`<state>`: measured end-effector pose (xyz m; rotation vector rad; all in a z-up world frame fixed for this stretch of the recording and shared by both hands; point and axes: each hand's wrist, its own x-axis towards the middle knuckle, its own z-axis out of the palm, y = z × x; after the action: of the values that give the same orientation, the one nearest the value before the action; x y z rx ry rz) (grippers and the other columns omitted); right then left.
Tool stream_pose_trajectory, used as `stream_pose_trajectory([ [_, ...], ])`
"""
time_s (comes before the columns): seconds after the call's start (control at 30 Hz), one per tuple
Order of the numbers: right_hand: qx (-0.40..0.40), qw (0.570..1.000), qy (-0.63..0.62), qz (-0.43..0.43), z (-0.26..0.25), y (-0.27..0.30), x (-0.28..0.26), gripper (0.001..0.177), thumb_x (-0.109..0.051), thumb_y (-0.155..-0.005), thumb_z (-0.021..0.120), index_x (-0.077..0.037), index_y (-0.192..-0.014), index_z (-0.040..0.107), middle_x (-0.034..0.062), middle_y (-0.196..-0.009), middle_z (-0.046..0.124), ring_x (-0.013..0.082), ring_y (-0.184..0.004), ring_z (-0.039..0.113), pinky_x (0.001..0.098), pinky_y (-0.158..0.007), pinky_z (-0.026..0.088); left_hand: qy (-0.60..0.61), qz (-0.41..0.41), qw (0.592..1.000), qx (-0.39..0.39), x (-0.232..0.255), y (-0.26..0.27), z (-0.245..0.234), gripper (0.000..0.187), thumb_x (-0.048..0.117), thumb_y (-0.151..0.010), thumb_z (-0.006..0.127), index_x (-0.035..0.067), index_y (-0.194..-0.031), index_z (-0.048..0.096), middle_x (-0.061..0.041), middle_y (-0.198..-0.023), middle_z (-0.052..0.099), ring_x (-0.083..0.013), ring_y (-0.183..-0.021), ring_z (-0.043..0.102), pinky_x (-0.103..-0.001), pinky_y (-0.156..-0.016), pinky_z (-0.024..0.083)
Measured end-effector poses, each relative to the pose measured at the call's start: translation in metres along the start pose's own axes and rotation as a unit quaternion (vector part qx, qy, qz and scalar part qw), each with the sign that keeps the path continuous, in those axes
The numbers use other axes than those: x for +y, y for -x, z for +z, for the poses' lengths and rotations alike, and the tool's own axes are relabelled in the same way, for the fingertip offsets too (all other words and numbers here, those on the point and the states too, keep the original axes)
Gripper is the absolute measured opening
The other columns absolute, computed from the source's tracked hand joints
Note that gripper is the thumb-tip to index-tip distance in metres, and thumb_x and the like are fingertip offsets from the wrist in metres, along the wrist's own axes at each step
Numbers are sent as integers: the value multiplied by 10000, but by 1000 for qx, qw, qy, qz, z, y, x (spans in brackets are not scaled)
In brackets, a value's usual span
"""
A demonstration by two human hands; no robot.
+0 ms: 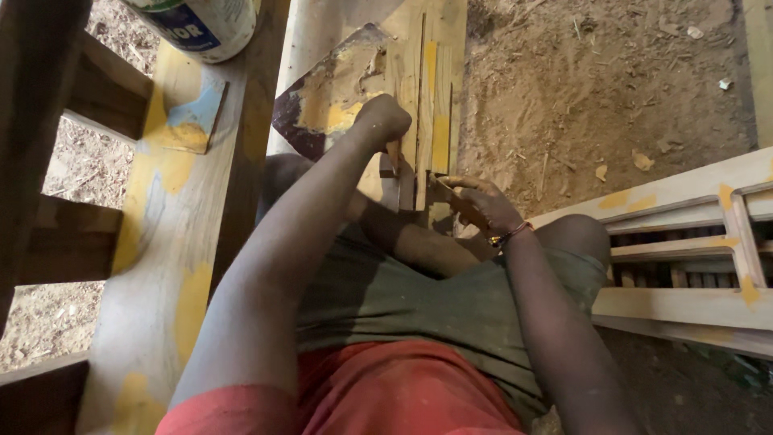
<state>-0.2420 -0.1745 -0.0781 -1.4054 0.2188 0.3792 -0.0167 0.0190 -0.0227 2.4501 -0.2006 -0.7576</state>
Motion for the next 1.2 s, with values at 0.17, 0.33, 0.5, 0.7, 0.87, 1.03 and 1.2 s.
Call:
stream_pose_trajectory([
  [0.17, 20, 999, -30, 24, 4, -1, -2, 408, -192, -980, 570, -53, -1356, 647, 33, -958, 742, 97, -743, 685, 240, -612, 553, -32, 22, 998, 47, -8, -3, 11, 276, 174, -830, 628, -7, -1010, 733, -242, -1069, 728, -394, -1024, 711, -440, -877, 573],
  [0.33, 29, 999, -28, 36, 9, 2, -8, 408, -204, -999, 573, -64, -1375, 653, 47, -895, 718, 97, -725, 664, 239, -611, 547, -52, 16, 997, 48, -8, 6, 11, 313, 163, -829, 635, -7, -1077, 724, -245, -1142, 713, -396, -1095, 696, -434, -927, 567],
  [0.5, 39, 999, -21, 18, 3, -1, 5, 404, -200, -992, 564, -44, -1351, 667, 59, -881, 721, 110, -689, 655, 240, -595, 538, -45, 10, 997, 66, 1, 26, 9, 277, 130, -832, 642, 19, -1068, 736, -238, -1149, 720, -395, -1104, 698, -440, -917, 573],
  [0.7, -23, 959, 214, -183, -31, -7, 28, 364, -174, -983, 597, -77, -1332, 628, 98, -1000, 737, 147, -830, 674, 255, -685, 572, -74, -15, 995, 60, 13, 33, 7, 287, 126, -815, 714, 51, -1088, 762, -219, -1177, 713, -395, -1122, 695, -444, -900, 582],
  [0.87, 42, 949, 287, -119, -33, 7, 33, 300, -200, -1027, 588, 14, -1190, 719, 66, -1263, 715, 124, -778, 699, 278, -670, 586, -133, -6, 990, 40, 2, 31, 0, 322, 126, -799, 760, 40, -1109, 759, -218, -1202, 717, -388, -1123, 708, -442, -903, 583],
  [1.03, 42, 997, -15, -61, -40, 9, 36, 473, -258, -1075, 529, -7, -1474, 565, 175, -1065, 706, 154, -818, 693, 286, -687, 574, -142, 13, 967, 212, -32, 16, -19, 228, 114, -927, 644, 61, -1123, 748, -208, -1193, 704, -403, -1100, 689, -489, -832, 581],
  [1.2, 43, 979, -183, -74, -31, 18, 17, 525, -277, -1018, 525, -6, -1468, 506, 126, -1182, 706, 187, -929, 716, 288, -708, 580, 128, 212, 929, 274, -37, 35, -59, 329, 138, -821, 746, 58, -1140, 755, -135, -1104, 789, -270, -1012, 764, -369, -900, 588],
])
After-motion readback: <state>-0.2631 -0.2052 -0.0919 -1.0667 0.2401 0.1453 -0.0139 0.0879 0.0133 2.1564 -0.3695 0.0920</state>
